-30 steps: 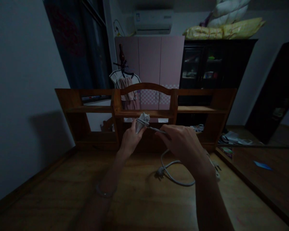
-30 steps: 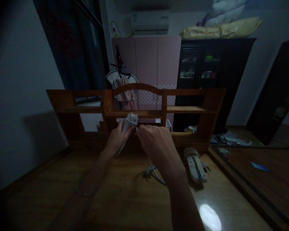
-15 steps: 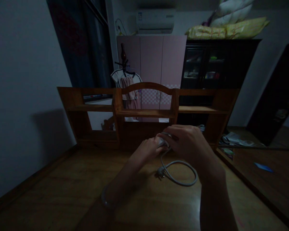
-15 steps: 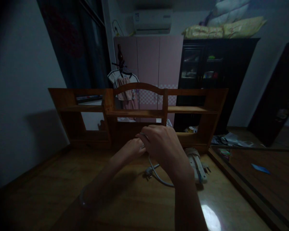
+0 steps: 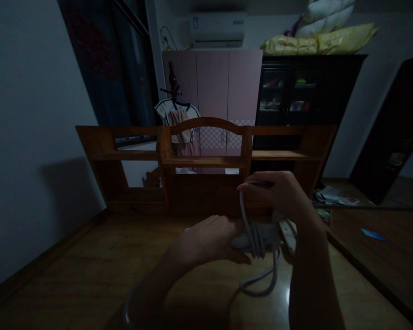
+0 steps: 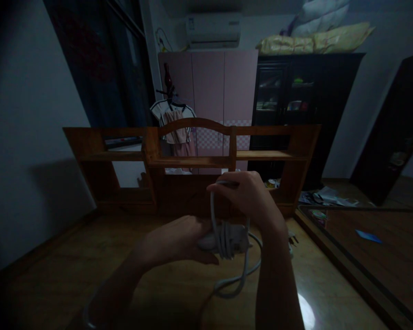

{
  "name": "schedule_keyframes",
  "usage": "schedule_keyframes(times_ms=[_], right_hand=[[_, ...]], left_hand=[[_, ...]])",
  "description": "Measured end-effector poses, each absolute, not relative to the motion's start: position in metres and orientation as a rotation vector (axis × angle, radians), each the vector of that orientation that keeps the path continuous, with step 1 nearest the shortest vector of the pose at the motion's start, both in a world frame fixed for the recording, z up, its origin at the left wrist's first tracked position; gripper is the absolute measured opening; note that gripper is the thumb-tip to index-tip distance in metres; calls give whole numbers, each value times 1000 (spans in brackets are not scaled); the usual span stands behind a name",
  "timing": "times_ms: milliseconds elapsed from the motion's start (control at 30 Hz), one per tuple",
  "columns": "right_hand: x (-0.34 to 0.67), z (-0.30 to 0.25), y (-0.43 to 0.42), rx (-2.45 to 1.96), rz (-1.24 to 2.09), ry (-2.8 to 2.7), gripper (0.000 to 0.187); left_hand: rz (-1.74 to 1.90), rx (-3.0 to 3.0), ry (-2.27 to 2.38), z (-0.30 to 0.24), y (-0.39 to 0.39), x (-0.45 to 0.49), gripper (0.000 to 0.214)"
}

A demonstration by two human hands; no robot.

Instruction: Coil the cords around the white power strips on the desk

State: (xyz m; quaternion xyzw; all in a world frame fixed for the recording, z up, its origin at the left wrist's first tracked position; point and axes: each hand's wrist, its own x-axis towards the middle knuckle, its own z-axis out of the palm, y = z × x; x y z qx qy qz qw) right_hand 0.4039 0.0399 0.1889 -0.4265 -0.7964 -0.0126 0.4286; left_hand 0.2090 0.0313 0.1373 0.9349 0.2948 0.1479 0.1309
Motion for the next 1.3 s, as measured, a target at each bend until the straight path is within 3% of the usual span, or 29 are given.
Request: schedule_keyframes(times_ms=[167,400,533,667,767,1000,1167,1300], right_hand=[[412,191,47,-1029,221,-2030,39],[403,185,62,-906,581,-2115,39],[394,174,78,-950,520,-2147,40],[384,171,79,-1000,452,-2136,50],[378,170,76,-1022,287,-2119,47],[378,158,84,-1248,120,-2122,27],[385,160,81,-1373,-42,-2101,30],[376,169,69,-1273,-296,-2093,34]], left_hand=[[536,2657,778,160,9,199,36],[1104,2474,980,178,13,179,54],[1406,2324,1106,178,28,181,64],[1595,2136,1193,172,44,187,51],[1701,2015,1200,165,59,188,46],[1831,1987,1364,150,91,179,52],[1883,1928,1655,137,123,158,59],[1822,1937,1628,128,142,141,59]])
